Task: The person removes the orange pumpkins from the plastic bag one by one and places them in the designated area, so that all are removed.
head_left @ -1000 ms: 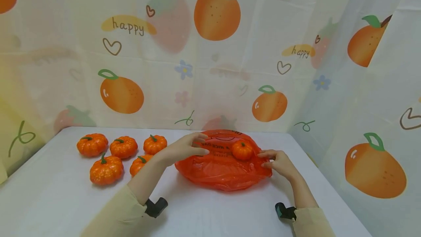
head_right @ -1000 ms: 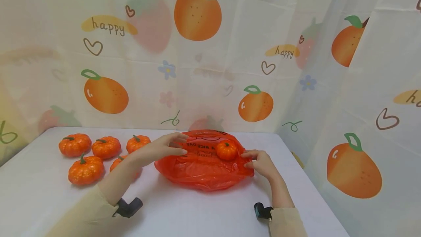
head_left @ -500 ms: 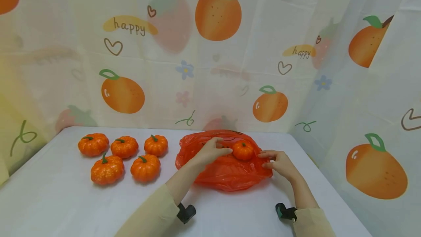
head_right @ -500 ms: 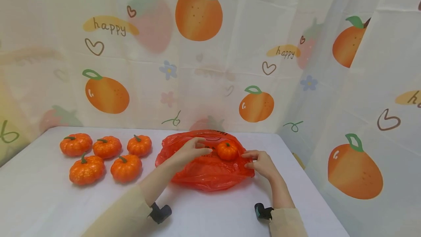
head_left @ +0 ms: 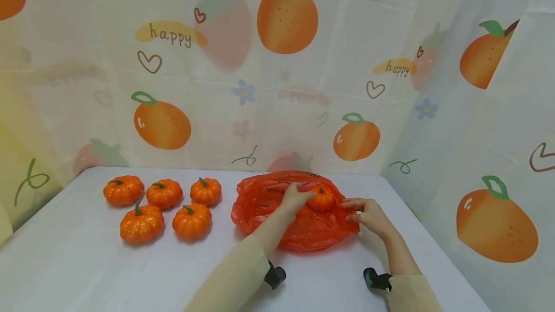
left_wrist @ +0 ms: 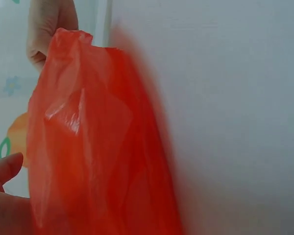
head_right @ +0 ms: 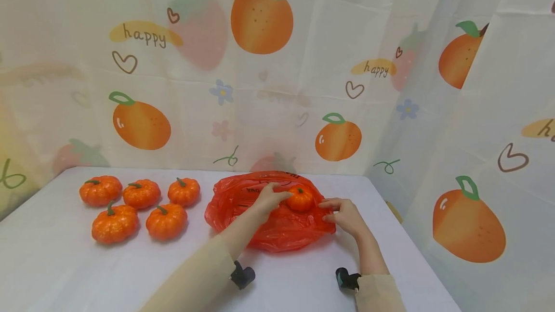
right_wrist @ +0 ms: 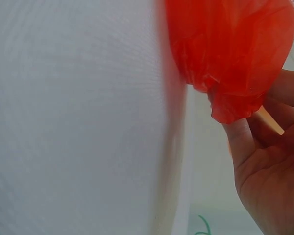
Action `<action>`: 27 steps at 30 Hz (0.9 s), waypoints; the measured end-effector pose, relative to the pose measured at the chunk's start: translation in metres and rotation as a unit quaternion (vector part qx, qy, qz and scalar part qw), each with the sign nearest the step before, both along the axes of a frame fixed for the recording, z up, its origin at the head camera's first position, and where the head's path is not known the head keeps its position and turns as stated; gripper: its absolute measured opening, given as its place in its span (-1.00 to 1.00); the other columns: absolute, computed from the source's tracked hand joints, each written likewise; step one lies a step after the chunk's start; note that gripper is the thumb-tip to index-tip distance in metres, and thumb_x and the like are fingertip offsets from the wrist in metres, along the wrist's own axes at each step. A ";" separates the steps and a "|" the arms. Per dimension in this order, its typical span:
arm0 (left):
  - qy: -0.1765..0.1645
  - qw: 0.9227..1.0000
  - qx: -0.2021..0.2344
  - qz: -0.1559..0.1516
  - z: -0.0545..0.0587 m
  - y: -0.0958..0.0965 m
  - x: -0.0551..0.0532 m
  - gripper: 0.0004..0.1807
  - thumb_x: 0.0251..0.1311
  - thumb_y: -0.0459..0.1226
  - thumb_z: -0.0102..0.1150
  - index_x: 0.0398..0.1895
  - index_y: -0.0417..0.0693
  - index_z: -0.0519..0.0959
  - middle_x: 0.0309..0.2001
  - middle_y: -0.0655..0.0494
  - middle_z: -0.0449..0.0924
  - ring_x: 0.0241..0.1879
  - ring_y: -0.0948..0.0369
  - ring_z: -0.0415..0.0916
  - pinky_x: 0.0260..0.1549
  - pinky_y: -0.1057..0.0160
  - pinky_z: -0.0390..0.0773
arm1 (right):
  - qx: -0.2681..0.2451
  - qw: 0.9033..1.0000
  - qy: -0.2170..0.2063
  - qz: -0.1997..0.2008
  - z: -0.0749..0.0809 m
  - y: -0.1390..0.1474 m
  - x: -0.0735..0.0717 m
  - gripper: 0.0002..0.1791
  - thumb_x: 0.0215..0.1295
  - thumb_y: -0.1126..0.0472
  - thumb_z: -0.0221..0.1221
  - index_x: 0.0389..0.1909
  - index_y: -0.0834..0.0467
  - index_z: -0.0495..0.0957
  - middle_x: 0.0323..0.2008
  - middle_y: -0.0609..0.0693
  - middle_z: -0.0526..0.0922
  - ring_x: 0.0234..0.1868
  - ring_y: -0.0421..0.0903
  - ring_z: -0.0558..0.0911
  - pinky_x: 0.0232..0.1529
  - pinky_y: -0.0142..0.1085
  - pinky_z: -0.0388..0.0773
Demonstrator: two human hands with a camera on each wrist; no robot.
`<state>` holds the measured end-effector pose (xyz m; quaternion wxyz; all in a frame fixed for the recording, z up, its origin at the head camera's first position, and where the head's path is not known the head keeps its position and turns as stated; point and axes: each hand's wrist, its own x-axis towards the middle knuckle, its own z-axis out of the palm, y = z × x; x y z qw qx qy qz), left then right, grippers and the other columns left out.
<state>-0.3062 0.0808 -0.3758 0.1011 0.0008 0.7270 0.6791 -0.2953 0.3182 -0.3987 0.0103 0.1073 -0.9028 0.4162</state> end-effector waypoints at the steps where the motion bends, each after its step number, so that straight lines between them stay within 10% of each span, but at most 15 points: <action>1: 0.000 1.000 -0.001 0.005 -0.001 0.003 -0.001 -0.28 0.27 -0.22 0.21 0.43 -0.24 0.19 0.43 -0.23 0.23 0.32 -0.13 0.28 0.41 -0.17 0.29 | -0.001 1.000 0.000 0.001 0.000 0.000 0.000 -0.61 0.16 0.32 0.22 0.04 0.27 0.66 0.23 0.27 0.57 0.30 0.29 0.47 0.17 0.03 0.61; 27: 0.008 0.994 -0.085 0.066 -0.005 0.037 -0.008 -0.22 0.20 -0.18 0.32 0.46 -0.11 0.22 0.45 -0.29 0.15 0.41 -0.30 0.08 0.36 -0.30 0.27 | 0.013 1.000 0.011 0.003 0.002 -0.001 0.001 -0.62 0.11 0.36 0.21 0.00 0.28 0.67 0.19 0.29 0.60 0.27 0.31 0.49 0.17 0.06 0.60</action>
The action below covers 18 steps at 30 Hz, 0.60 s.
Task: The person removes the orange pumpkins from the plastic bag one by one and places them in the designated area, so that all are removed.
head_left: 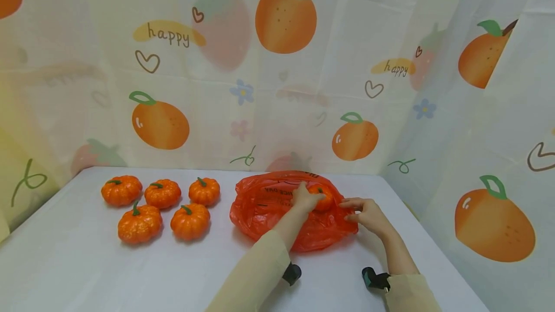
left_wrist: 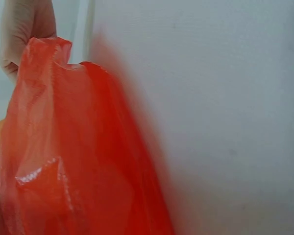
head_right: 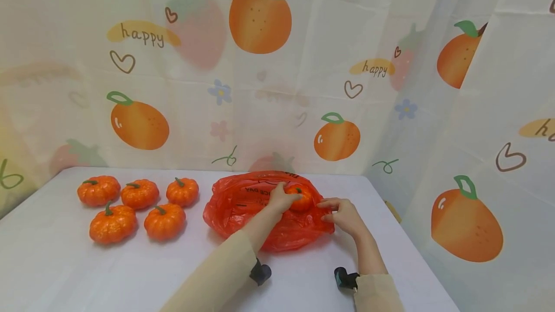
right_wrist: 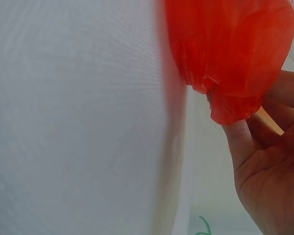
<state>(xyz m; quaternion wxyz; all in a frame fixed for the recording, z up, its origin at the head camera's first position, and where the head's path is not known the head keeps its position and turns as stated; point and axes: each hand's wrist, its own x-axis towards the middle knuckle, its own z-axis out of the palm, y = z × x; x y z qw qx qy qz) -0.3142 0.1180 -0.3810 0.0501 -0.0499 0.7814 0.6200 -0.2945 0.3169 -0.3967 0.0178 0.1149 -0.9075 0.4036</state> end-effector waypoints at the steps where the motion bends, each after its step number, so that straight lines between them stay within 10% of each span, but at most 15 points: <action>1: 0.001 1.000 -0.001 0.001 -0.001 0.000 -0.001 -0.22 0.20 -0.19 0.32 0.46 -0.12 0.21 0.46 -0.29 0.14 0.42 -0.31 0.07 0.37 -0.30 0.26 | 0.001 1.000 0.000 0.000 0.000 0.000 0.000 -0.62 0.11 0.36 0.21 0.00 0.28 0.67 0.19 0.29 0.60 0.27 0.31 0.49 0.16 0.06 0.61; 18: 0.023 0.999 -0.040 0.017 -0.009 0.008 -0.005 -0.26 0.17 -0.28 0.34 0.42 -0.18 0.29 0.37 -0.30 0.29 0.39 -0.31 0.17 0.39 -0.20 0.28 | 0.012 1.000 0.005 0.001 -0.002 0.002 -0.002 -0.61 0.10 0.35 0.21 -0.01 0.26 0.68 0.20 0.28 0.59 0.27 0.31 0.49 0.16 0.08 0.60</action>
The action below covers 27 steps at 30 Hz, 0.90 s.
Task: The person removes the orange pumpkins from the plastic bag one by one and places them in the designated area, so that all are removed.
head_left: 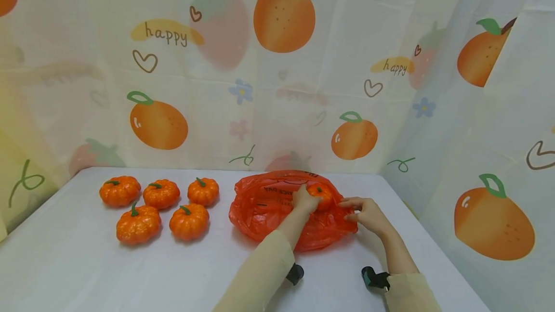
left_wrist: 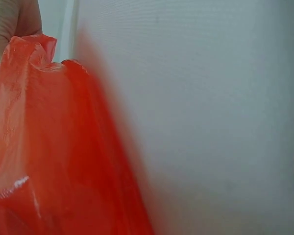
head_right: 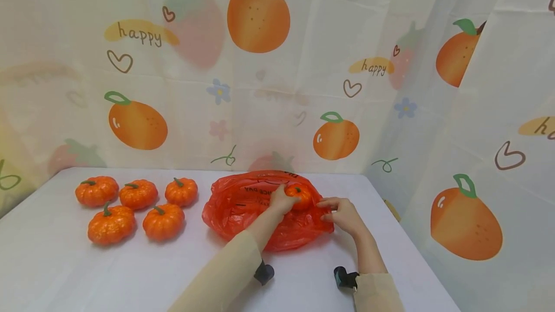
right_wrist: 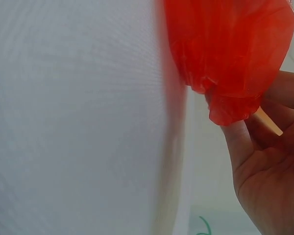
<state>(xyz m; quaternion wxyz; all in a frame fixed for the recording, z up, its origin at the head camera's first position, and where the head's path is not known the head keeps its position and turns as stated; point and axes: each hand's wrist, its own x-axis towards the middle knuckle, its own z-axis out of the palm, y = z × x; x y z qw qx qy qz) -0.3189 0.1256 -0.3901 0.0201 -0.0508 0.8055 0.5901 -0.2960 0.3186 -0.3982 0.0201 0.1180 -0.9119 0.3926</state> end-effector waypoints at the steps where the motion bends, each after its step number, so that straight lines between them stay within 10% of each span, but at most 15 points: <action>1: 0.002 1.000 -0.004 0.002 -0.001 0.000 0.000 -0.26 0.16 -0.29 0.34 0.41 -0.18 0.30 0.36 -0.29 0.31 0.38 -0.30 0.18 0.39 -0.19 0.28 | 0.001 1.000 -0.001 0.000 0.000 0.000 0.000 -0.61 0.10 0.34 0.21 -0.01 0.26 0.68 0.20 0.28 0.59 0.27 0.31 0.49 0.17 0.08 0.59; 27: 0.020 1.000 -0.013 0.016 -0.001 0.001 0.001 -0.35 0.13 -0.35 0.37 0.30 -0.23 0.39 0.22 -0.23 0.47 0.18 -0.07 0.43 0.31 -0.03 0.46 | -0.005 1.000 -0.007 0.000 0.001 -0.001 0.002 -0.61 0.11 0.34 0.20 0.00 0.28 0.67 0.20 0.29 0.59 0.28 0.32 0.47 0.17 0.08 0.58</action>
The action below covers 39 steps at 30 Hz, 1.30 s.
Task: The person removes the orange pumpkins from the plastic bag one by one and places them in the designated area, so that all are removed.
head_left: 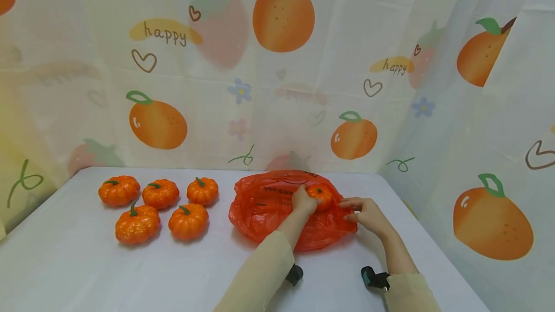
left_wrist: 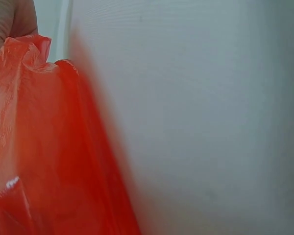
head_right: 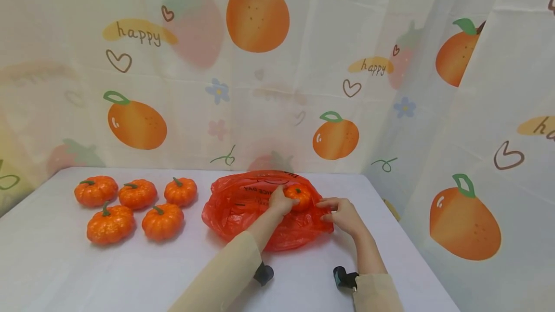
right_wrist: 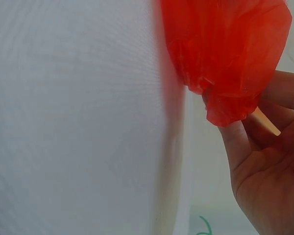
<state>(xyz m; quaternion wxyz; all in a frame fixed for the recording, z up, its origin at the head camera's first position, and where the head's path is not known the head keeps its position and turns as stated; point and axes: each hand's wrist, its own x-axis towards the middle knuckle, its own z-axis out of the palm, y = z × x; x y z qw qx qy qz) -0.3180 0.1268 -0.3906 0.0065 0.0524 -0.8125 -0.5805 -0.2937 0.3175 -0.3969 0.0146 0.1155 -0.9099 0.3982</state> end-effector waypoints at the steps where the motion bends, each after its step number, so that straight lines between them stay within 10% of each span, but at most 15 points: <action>1: 0.000 1.000 0.000 -0.001 0.000 0.000 0.001 -0.35 0.13 -0.35 0.37 0.30 -0.24 0.39 0.22 -0.23 0.47 0.17 -0.07 0.43 0.31 -0.03 0.46 | 0.001 1.000 0.000 0.001 0.000 0.000 0.000 -0.61 0.11 0.34 0.20 0.00 0.28 0.67 0.21 0.30 0.58 0.28 0.32 0.47 0.17 0.08 0.59; 39: 0.001 0.997 0.013 -0.078 0.003 -0.030 0.004 -0.37 0.16 -0.40 0.31 0.34 -0.17 0.38 0.31 -0.19 0.42 0.22 -0.06 0.41 0.29 -0.06 0.47 | -0.008 1.000 -0.015 -0.006 0.001 0.001 0.000 -0.58 0.13 0.31 0.20 0.06 0.25 0.65 0.27 0.27 0.54 0.30 0.28 0.45 0.14 0.07 0.61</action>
